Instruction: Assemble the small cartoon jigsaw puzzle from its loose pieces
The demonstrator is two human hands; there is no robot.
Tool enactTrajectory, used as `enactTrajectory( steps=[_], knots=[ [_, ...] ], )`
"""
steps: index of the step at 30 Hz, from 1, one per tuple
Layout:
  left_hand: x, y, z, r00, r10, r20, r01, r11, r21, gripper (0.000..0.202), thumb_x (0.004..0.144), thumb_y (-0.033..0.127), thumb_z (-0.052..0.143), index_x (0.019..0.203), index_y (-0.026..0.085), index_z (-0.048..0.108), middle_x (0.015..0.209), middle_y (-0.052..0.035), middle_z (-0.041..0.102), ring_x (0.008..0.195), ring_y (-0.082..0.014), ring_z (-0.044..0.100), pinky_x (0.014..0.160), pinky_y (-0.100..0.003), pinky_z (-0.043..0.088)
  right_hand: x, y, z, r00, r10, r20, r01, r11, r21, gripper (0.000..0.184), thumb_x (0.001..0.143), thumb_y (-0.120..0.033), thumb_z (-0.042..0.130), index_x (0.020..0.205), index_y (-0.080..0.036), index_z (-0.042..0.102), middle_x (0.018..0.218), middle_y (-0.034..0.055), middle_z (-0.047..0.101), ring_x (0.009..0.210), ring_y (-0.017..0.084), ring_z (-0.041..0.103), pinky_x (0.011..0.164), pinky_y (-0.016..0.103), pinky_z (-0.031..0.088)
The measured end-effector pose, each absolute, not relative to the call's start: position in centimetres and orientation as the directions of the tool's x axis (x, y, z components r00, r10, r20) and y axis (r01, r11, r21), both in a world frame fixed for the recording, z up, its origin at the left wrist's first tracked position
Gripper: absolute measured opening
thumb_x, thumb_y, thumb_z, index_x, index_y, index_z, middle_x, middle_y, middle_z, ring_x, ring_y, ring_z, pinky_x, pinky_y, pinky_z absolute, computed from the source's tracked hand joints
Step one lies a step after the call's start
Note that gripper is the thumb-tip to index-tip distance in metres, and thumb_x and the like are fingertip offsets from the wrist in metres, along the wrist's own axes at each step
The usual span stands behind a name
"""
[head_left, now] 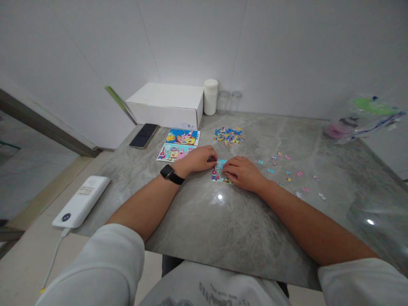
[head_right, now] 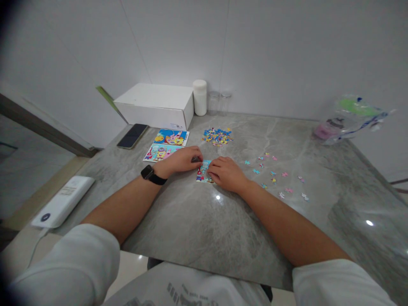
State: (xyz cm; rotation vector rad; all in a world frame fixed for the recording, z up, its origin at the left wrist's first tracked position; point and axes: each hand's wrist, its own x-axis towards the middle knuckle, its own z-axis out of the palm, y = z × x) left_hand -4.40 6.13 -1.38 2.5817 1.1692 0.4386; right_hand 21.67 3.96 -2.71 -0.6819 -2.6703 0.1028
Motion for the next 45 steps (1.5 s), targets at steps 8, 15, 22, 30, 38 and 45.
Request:
enactTrajectory(
  steps=[8,15,22,30,38,45],
  knots=[
    [-4.2,5.9,-1.4,0.636,0.758,0.147,0.671,-0.636,0.379,0.013,0.091,0.028,0.072,0.098,0.018,0.073,0.101,-0.0062,0.07,0.092,-0.0198,0.065,0.083,-0.031,0.05,21.7,3.8,-2.7,-0.81,0.481,0.336,0.447,0.877,-0.176,0.019,0.099,-0.021,0.064,0.109,-0.022,0.08,0.11,0.0093,0.078,0.103,0.026,0.065,0.094,0.04,0.044],
    [-4.5,6.1,-1.1,0.64,0.756,0.137,0.669,-0.637,0.384,0.013,0.092,0.027,0.069,0.099,0.017,0.076,0.1,-0.0057,0.072,0.092,-0.0194,0.066,0.084,-0.03,0.05,20.8,3.7,-2.2,-0.72,0.64,0.267,0.615,0.768,-0.182,0.023,0.1,-0.031,0.066,0.116,-0.021,0.078,0.115,0.0115,0.075,0.107,0.029,0.063,0.093,0.042,0.043],
    [-4.6,5.9,-0.1,0.678,0.734,0.04,0.672,-0.642,0.37,0.016,0.087,0.025,0.072,0.101,0.02,0.079,0.105,-0.0045,0.073,0.095,-0.0192,0.068,0.087,-0.029,0.051,19.3,3.8,-1.0,-0.651,0.747,0.137,0.71,0.663,-0.239,0.026,0.096,-0.034,0.072,0.119,-0.024,0.078,0.122,0.0105,0.072,0.112,0.029,0.063,0.096,0.04,0.043],
    [-4.2,5.7,-0.1,0.665,0.747,0.005,0.701,-0.625,0.343,0.019,0.088,0.025,0.072,0.104,0.019,0.08,0.105,-0.0049,0.073,0.097,-0.0195,0.068,0.086,-0.028,0.05,17.9,2.9,-0.5,-0.6,0.797,0.06,0.775,0.599,-0.2,0.026,0.097,-0.036,0.072,0.118,-0.024,0.079,0.121,0.0113,0.072,0.114,0.03,0.064,0.096,0.041,0.045],
    [-4.1,6.0,-0.5,0.653,0.757,-0.013,0.719,-0.616,0.321,0.02,0.088,0.029,0.072,0.104,0.02,0.081,0.104,-0.0053,0.074,0.096,-0.0199,0.068,0.084,-0.028,0.05,17.6,3.2,-0.9,-0.572,0.817,0.076,0.777,0.569,-0.268,0.02,0.092,-0.032,0.074,0.109,-0.021,0.077,0.115,0.0105,0.074,0.111,0.028,0.066,0.092,0.038,0.045],
    [-4.2,6.1,-0.7,0.644,0.765,-0.009,0.716,-0.599,0.358,0.019,0.086,0.028,0.072,0.102,0.021,0.08,0.104,-0.0055,0.074,0.096,-0.0207,0.068,0.085,-0.029,0.051,18.5,3.5,-1.3,-0.596,0.796,0.111,0.584,0.524,-0.62,0.003,0.088,-0.02,0.068,0.089,-0.021,0.07,0.083,0.0006,0.072,0.075,0.016,0.062,0.071,0.028,0.043]
  ],
)
